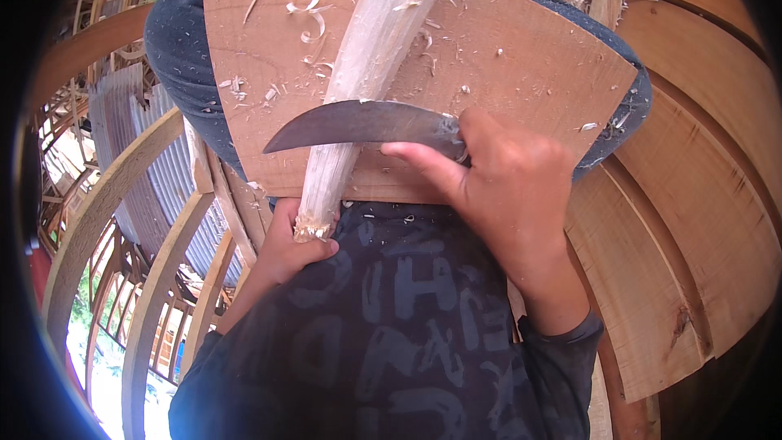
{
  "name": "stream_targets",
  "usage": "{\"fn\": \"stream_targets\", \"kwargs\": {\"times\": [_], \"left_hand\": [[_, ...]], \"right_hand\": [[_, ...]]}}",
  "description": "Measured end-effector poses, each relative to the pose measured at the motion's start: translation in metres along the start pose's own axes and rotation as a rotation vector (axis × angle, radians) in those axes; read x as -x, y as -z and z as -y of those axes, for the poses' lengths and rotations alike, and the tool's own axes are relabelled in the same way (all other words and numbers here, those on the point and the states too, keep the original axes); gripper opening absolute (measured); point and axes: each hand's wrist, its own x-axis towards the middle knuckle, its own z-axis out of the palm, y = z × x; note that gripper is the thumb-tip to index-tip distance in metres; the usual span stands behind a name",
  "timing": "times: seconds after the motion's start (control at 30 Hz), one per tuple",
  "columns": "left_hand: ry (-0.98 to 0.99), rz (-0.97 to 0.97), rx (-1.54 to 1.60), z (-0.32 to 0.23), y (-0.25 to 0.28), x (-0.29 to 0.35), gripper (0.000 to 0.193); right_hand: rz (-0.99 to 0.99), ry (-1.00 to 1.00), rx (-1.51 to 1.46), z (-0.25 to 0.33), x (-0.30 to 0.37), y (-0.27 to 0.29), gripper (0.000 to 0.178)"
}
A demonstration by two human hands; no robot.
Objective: The person sits on the floor and uses a curved knife to shave a long wooden stick resting on a flat board placed on their lap. They repeatedly draw the knife along the stick to remove thin shavings, rotating the stick to work different sides.
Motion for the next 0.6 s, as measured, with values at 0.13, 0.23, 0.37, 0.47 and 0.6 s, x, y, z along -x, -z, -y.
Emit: {"fn": "stream_targets", "kwargs": {"times": [0.13,0.23,0.37,0.47,0.6], "left_hand": [[-0.005,-0.003,0.021,-0.011,-0.006,0.004,0.042],[-0.067,0.011,0.045,-0.012,-0.008,0.002,0.041],[-0.068,0.027,0.015,-0.015,-0.007,0.003,0.039],[-0.123,-0.013,-0.015,-0.009,-0.008,0.0,0.035],[-0.058,-0.013,-0.041,-0.005,-0.005,0.0,0.03]], "right_hand": [[-0.192,-0.101,0.103,-0.034,-0.015,0.007,0.051],[-0.284,-0.22,0.065,-0.061,-0.013,0.015,0.049],[-0.302,-0.405,-0.098,-0.068,-0.007,0.026,0.044],[-0.205,-0.21,-0.174,-0.03,0.005,0.009,0.044],[-0.101,0.041,0.007,-0.007,0.001,-0.006,0.052]]}}
